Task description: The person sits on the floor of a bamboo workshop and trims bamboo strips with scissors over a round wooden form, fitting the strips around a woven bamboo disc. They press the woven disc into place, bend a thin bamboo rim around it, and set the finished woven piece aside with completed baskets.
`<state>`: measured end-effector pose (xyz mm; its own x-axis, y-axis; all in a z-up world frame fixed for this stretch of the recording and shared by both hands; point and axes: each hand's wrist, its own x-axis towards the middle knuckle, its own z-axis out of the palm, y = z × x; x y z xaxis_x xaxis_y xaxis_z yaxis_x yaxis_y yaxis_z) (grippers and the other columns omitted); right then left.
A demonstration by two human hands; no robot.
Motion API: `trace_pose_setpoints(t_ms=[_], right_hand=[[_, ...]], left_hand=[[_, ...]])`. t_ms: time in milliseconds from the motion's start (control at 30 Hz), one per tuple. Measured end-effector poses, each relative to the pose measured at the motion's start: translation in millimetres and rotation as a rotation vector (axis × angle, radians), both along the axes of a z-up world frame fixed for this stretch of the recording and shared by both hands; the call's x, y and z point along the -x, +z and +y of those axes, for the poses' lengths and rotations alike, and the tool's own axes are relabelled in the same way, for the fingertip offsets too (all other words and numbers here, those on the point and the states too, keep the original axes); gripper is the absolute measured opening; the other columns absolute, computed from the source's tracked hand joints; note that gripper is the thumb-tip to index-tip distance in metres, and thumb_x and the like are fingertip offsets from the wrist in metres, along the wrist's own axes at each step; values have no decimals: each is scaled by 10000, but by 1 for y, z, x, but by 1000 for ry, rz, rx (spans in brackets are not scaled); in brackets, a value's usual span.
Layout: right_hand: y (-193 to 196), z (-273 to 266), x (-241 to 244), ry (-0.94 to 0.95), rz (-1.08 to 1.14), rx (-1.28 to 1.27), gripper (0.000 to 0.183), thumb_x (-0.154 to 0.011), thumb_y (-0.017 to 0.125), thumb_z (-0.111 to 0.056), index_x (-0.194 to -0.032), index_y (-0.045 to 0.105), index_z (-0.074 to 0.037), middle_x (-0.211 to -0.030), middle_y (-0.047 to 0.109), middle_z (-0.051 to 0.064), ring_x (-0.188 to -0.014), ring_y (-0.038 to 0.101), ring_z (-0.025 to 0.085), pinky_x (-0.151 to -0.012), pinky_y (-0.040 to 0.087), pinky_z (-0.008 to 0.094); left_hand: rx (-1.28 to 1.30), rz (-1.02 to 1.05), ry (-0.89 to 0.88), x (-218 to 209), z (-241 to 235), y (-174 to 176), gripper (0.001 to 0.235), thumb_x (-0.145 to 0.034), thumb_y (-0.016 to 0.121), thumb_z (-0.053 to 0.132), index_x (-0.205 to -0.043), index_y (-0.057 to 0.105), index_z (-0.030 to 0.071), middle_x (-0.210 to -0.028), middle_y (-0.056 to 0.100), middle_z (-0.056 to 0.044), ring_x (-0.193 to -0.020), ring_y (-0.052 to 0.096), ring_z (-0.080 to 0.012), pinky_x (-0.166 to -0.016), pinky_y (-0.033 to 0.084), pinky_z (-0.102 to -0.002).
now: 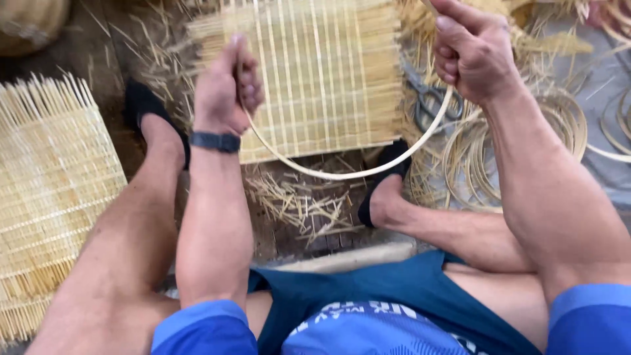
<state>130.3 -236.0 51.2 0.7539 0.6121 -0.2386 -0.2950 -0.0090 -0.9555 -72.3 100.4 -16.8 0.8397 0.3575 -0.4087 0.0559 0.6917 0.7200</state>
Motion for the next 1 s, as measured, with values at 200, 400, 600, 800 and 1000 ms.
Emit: trace_pose_setpoints(t_ms=[200, 400, 600, 800, 1000], right_hand=[[-18, -10, -15, 251, -129, 45, 237, -1189, 640, -93, -1420, 639, -43, -723, 557, 5, -558, 490, 60, -461, 419, 224], [-46, 29, 0, -24, -122, 181, 285, -1117, 594, -84, -1392, 624, -16, -1000, 777, 76, -860, 763, 176, -719, 681, 336], [-111, 70, 4, -55, -246, 396, 226, -995, 691, -13, -1218, 725, -1, -942, 758, 35, -815, 769, 111, -697, 639, 307], [-175, 72, 0, -107, -692, 693, 172, -887, 816, -65, -1046, 807, 0, -832, 775, 95, -750, 735, 144, -727, 597, 295], [-185, 71, -11, -141, -745, 743, 195, -859, 841, -131, -1045, 828, -75, -903, 793, 100, -775, 756, 159, -787, 599, 312]], left_hand=[[108, 32, 9, 2, 21, -13, 408, -1018, 739, 372, -737, 583, 121, -536, 471, 47, -445, 418, -87, -394, 320, -253], [89, 118, 293, 7, 21, -31, 387, -941, 694, 481, -852, 691, 105, -617, 534, 26, -506, 521, -92, -448, 434, -247], [-378, 327, 448, 2, 34, -97, 200, -859, 768, 204, -882, 737, 8, -651, 620, -15, -527, 579, -94, -456, 493, -248], [-1195, 607, 150, 8, 52, -153, 404, -703, 857, 31, -1091, 824, 138, -768, 729, -49, -687, 706, -150, -685, 583, -311], [-1000, 829, 93, 7, 52, -123, 182, -730, 897, 126, -907, 857, 140, -844, 817, -53, -739, 767, -121, -817, 591, -278]])
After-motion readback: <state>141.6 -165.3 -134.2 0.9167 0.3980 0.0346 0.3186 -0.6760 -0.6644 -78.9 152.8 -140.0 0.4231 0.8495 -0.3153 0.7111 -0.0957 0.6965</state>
